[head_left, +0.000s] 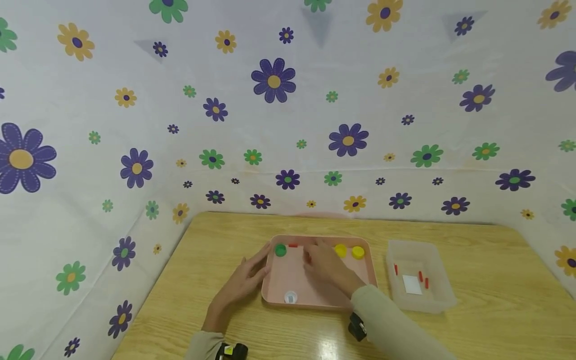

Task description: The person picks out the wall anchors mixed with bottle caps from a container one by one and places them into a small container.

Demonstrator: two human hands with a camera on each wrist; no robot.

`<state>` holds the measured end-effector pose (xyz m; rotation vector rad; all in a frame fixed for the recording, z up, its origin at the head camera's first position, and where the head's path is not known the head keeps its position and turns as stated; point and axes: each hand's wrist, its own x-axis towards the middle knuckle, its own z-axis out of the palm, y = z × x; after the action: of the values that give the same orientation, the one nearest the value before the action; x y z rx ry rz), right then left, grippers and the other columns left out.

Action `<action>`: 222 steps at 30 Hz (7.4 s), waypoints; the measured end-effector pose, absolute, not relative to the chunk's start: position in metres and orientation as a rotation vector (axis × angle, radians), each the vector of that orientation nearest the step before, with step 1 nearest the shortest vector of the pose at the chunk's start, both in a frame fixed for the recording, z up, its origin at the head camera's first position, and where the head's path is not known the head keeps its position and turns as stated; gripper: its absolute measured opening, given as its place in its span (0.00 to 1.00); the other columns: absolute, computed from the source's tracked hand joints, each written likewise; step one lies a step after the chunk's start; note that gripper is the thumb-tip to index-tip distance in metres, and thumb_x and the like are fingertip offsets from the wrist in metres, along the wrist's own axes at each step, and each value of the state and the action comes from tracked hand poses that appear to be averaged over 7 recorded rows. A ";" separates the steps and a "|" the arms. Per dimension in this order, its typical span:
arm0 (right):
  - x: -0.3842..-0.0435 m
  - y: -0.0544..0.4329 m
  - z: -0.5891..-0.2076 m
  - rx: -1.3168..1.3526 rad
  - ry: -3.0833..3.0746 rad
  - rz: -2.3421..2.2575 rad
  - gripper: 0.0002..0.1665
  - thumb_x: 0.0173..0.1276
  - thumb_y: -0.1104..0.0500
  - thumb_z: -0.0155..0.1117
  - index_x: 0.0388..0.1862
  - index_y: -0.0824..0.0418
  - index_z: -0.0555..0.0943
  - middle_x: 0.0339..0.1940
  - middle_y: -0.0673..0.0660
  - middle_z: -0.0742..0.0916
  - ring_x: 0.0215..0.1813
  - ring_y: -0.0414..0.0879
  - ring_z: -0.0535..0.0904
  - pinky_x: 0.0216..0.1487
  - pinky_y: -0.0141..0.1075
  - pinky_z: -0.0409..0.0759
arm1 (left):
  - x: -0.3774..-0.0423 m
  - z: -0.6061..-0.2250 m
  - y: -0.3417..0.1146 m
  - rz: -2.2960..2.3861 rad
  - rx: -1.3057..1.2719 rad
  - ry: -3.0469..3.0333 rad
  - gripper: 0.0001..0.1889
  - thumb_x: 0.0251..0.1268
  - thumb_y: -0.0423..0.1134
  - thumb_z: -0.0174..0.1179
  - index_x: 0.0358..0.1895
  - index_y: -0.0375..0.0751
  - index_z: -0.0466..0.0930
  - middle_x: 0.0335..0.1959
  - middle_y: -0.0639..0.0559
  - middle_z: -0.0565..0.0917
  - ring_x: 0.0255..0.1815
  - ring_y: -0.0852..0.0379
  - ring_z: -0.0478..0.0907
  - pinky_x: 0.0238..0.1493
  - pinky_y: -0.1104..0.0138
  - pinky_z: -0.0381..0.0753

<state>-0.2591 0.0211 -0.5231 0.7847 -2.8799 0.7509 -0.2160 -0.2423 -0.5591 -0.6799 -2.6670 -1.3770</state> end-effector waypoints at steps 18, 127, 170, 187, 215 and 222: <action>-0.275 0.028 -0.531 0.940 -2.734 0.862 0.29 0.68 0.72 0.67 0.65 0.54 0.80 0.39 0.50 0.84 0.41 0.43 0.76 0.44 0.34 0.81 | -0.225 -0.559 -0.245 -1.371 -0.693 -2.677 0.31 0.81 0.41 0.54 0.82 0.47 0.57 0.82 0.54 0.57 0.81 0.48 0.55 0.75 0.31 0.30; -0.200 0.240 -0.476 0.574 -2.432 0.792 0.13 0.59 0.70 0.77 0.37 0.56 0.86 0.41 0.50 0.84 0.40 0.45 0.80 0.34 0.38 0.85 | -0.232 -0.570 -0.247 -1.341 -0.696 -2.622 0.30 0.82 0.42 0.52 0.82 0.45 0.58 0.81 0.47 0.59 0.80 0.41 0.56 0.73 0.29 0.29; -0.192 0.176 -0.464 0.773 -2.402 0.885 0.18 0.65 0.65 0.75 0.53 0.58 0.85 0.48 0.51 0.85 0.45 0.45 0.81 0.33 0.35 0.81 | -0.230 -0.567 -0.244 -1.365 -0.719 -2.610 0.30 0.82 0.39 0.52 0.82 0.42 0.57 0.81 0.45 0.58 0.80 0.38 0.57 0.72 0.27 0.28; -0.211 0.105 -0.474 0.862 -2.521 0.859 0.21 0.67 0.58 0.74 0.58 0.57 0.83 0.49 0.50 0.84 0.49 0.48 0.82 0.49 0.45 0.83 | -0.228 -0.566 -0.243 -1.404 -0.717 -2.621 0.30 0.83 0.39 0.51 0.82 0.43 0.55 0.82 0.47 0.57 0.79 0.38 0.59 0.72 0.29 0.26; -0.254 0.023 -0.507 1.000 -2.758 0.713 0.34 0.73 0.56 0.67 0.75 0.56 0.71 0.70 0.61 0.78 0.62 0.56 0.81 0.63 0.50 0.80 | -0.231 -0.568 -0.245 -1.388 -0.723 -2.620 0.31 0.82 0.42 0.52 0.83 0.46 0.56 0.82 0.47 0.58 0.80 0.39 0.57 0.72 0.29 0.26; -0.264 0.007 -0.512 1.074 -2.804 0.569 0.33 0.75 0.56 0.65 0.76 0.58 0.70 0.75 0.57 0.75 0.74 0.54 0.72 0.74 0.48 0.70 | -0.232 -0.569 -0.247 -1.389 -0.722 -2.620 0.31 0.82 0.40 0.52 0.82 0.46 0.57 0.82 0.47 0.58 0.80 0.39 0.56 0.72 0.28 0.25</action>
<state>-0.2644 0.0067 -0.5116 1.0740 -2.8042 0.5685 -0.2320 -0.2469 -0.5690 -0.7215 -2.6203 -1.3885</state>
